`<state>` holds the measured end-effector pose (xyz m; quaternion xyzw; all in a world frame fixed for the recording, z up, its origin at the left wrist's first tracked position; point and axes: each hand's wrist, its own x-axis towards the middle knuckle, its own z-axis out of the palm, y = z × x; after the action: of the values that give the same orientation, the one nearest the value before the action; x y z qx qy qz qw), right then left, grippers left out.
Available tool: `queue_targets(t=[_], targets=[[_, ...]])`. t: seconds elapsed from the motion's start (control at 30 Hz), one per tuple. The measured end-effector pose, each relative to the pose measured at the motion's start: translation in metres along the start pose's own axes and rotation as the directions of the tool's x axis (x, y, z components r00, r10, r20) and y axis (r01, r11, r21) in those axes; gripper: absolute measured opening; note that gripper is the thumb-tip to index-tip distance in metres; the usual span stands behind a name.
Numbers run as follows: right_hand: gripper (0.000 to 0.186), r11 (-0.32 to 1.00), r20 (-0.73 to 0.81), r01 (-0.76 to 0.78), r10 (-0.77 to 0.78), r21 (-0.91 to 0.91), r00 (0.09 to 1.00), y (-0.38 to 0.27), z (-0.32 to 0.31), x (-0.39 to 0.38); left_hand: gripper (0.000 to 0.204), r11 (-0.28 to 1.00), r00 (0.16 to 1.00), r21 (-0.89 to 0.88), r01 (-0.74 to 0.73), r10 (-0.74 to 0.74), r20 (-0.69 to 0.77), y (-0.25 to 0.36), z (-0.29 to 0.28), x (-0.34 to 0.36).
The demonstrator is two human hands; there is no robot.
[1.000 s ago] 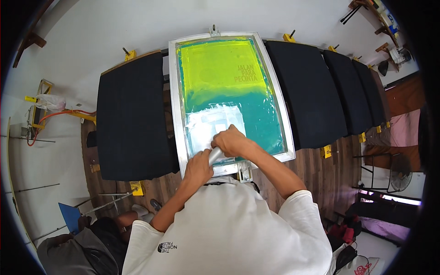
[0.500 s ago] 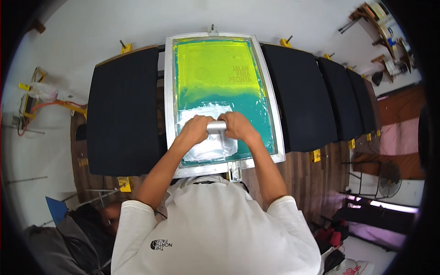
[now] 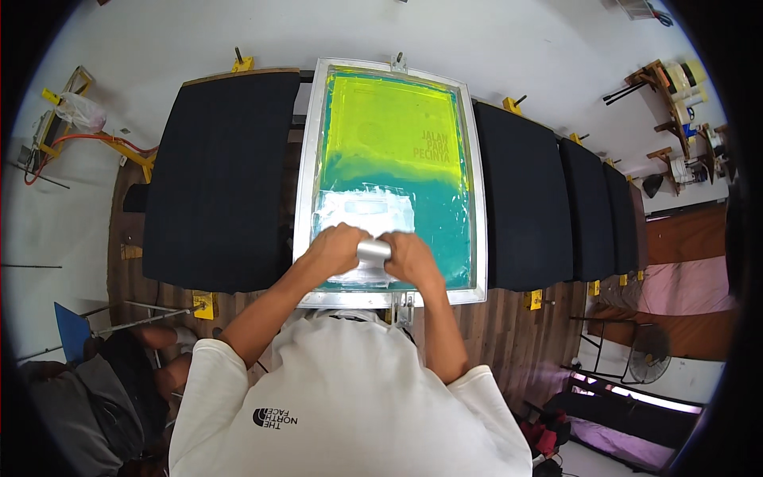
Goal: Using a squeegee to apply ink through a screen printing frame onto a garment.
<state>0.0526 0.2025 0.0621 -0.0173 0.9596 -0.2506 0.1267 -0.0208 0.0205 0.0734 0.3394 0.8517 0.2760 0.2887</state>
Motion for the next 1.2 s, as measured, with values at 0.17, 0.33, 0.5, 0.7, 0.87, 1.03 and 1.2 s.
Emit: queue_targets(t=[0.17,0.33,0.5,0.7,0.87,1.03,1.2], targets=[[0.038,0.996,-0.104,0.088,-0.09,-0.027,0.991,0.013,-0.001,0.038,0.044,0.98,0.893,0.023,-0.196,0.188,-0.409,-0.027,0.019,0.017],[0.055,0.999,-0.164,0.028,-0.025,0.018,0.986,-0.01,0.029,-0.021,0.053,0.982,0.922,0.093,-0.162,0.184,-0.34,-0.028,0.066,-0.029],[0.051,0.999,-0.079,0.011,-0.007,0.051,0.997,-0.025,0.03,-0.059,0.06,0.989,0.973,0.065,-0.136,0.146,-0.177,-0.001,0.059,-0.069],[0.038,0.999,-0.063,0.018,-0.02,-0.036,0.998,-0.013,-0.007,0.003,0.045,0.988,0.943,-0.037,-0.147,0.128,-0.307,-0.001,0.013,-0.015],[0.038,0.999,-0.092,0.012,-0.016,-0.05,0.996,0.003,-0.003,0.035,0.046,0.99,0.901,0.004,-0.142,0.13,-0.415,-0.024,0.022,0.015],[0.057,0.998,-0.155,0.067,-0.067,-0.002,0.986,-0.008,0.03,-0.025,0.059,0.97,0.897,0.182,-0.161,0.221,-0.383,-0.018,0.067,-0.038],[0.053,0.999,-0.017,0.018,-0.017,0.031,1.0,-0.023,0.022,-0.059,0.058,0.994,0.98,0.074,-0.082,0.094,-0.176,0.009,0.058,-0.068]])
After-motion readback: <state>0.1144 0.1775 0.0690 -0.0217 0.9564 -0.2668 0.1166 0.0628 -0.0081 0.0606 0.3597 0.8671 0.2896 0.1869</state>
